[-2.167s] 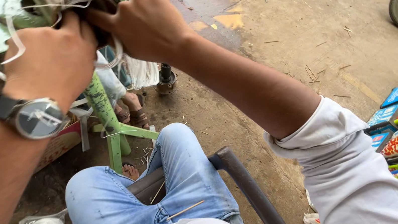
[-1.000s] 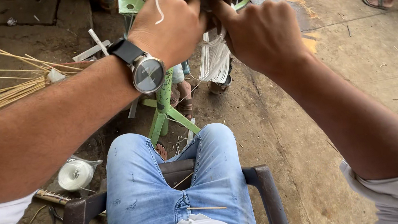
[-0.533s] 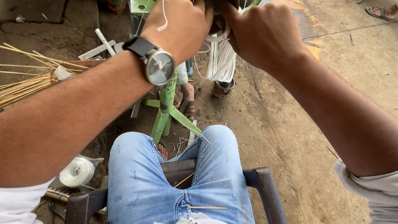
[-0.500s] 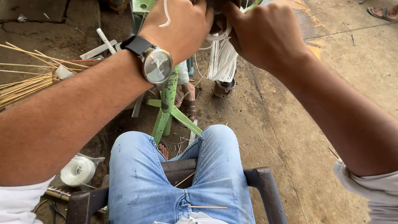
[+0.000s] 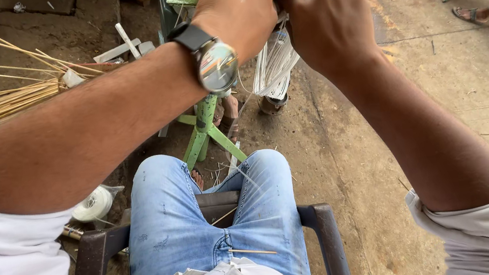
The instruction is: The person sits and coils a length of white plastic strip by hand, then feeds it into a bench-mounted winding machine and turns a wooden crank handle to wind the strip onto the machine's drum. They steady the strip with their other hand while cranking.
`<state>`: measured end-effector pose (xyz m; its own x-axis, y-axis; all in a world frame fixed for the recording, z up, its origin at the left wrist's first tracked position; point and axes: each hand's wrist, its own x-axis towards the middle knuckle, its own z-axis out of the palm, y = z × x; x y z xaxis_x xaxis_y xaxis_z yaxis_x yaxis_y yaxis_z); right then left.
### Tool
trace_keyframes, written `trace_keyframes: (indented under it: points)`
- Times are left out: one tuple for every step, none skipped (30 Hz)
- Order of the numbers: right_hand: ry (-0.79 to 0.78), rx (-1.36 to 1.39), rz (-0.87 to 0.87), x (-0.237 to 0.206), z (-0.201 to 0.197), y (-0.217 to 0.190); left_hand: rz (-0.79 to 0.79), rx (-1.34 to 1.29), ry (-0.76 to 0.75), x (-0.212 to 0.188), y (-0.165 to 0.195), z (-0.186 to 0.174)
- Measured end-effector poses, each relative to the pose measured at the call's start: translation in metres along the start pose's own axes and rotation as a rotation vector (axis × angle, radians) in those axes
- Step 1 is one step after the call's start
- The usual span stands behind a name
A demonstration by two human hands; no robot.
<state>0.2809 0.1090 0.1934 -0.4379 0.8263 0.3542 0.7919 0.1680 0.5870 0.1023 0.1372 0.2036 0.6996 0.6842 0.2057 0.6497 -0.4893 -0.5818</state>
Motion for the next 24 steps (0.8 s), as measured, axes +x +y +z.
trace_keyframes:
  points:
    - [-0.015,-0.058,-0.004,0.002,-0.002,0.002,-0.016,0.021,-0.082,0.005,0.002,-0.002]
    - [-0.026,-0.113,-0.006,0.003,-0.004,0.003,-0.034,0.045,-0.165,0.008,0.002,-0.001]
    - [0.021,-0.08,-0.022,0.001,-0.008,0.003,-0.033,0.059,-0.06,0.007,0.004,0.0]
    - [0.061,-0.044,-0.044,-0.005,-0.012,0.001,-0.031,0.065,0.04,0.002,0.007,0.003]
    - [0.099,-0.01,-0.067,-0.012,-0.017,-0.002,-0.029,0.069,0.141,-0.005,0.009,0.007]
    - [0.168,0.084,-0.078,-0.02,-0.022,-0.005,-0.017,0.096,0.2,-0.012,0.01,0.012]
    - [0.239,0.179,-0.089,-0.029,-0.027,-0.007,-0.005,0.123,0.258,-0.021,0.01,0.016]
    - [0.311,0.277,-0.097,-0.036,-0.031,-0.011,0.008,0.153,0.316,-0.03,0.01,0.02]
    - [0.368,0.324,-0.102,-0.044,-0.035,-0.015,0.001,0.103,0.355,-0.036,0.01,0.023]
    - [0.426,0.369,-0.108,-0.05,-0.038,-0.017,-0.007,0.051,0.395,-0.041,0.01,0.024]
    - [0.482,0.414,-0.116,-0.053,-0.04,-0.019,-0.015,-0.003,0.435,-0.043,0.011,0.024]
    - [0.509,0.39,-0.127,-0.052,-0.04,-0.019,-0.02,0.029,0.446,-0.044,0.012,0.023]
    - [0.533,0.366,-0.138,-0.051,-0.04,-0.019,-0.023,0.059,0.457,-0.043,0.013,0.02]
    - [0.558,0.342,-0.148,-0.048,-0.038,-0.018,-0.026,0.089,0.468,-0.041,0.014,0.017]
    - [0.539,0.283,-0.143,-0.045,-0.035,-0.017,-0.024,0.095,0.451,-0.04,0.015,0.015]
    - [0.521,0.223,-0.139,-0.04,-0.031,-0.015,-0.023,0.103,0.435,-0.038,0.015,0.013]
    - [0.506,0.162,-0.133,-0.036,-0.027,-0.012,-0.022,0.114,0.421,-0.038,0.015,0.012]
    - [0.513,0.122,-0.139,-0.035,-0.023,-0.01,-0.034,0.115,0.449,-0.038,0.015,0.012]
    - [0.517,0.085,-0.147,-0.034,-0.018,-0.009,-0.045,0.113,0.473,-0.039,0.014,0.014]
    - [0.517,0.05,-0.157,-0.034,-0.014,-0.008,-0.057,0.106,0.494,-0.04,0.014,0.016]
    - [0.526,0.05,-0.171,-0.033,-0.01,-0.006,-0.069,0.092,0.498,-0.04,0.013,0.019]
    - [0.536,0.051,-0.183,-0.032,-0.007,-0.005,-0.079,0.079,0.502,-0.038,0.012,0.022]
    - [0.544,0.053,-0.194,-0.03,-0.004,-0.003,-0.088,0.065,0.505,-0.036,0.011,0.025]
    - [0.508,0.03,-0.192,-0.025,-0.001,-0.002,-0.102,0.059,0.453,-0.03,0.01,0.028]
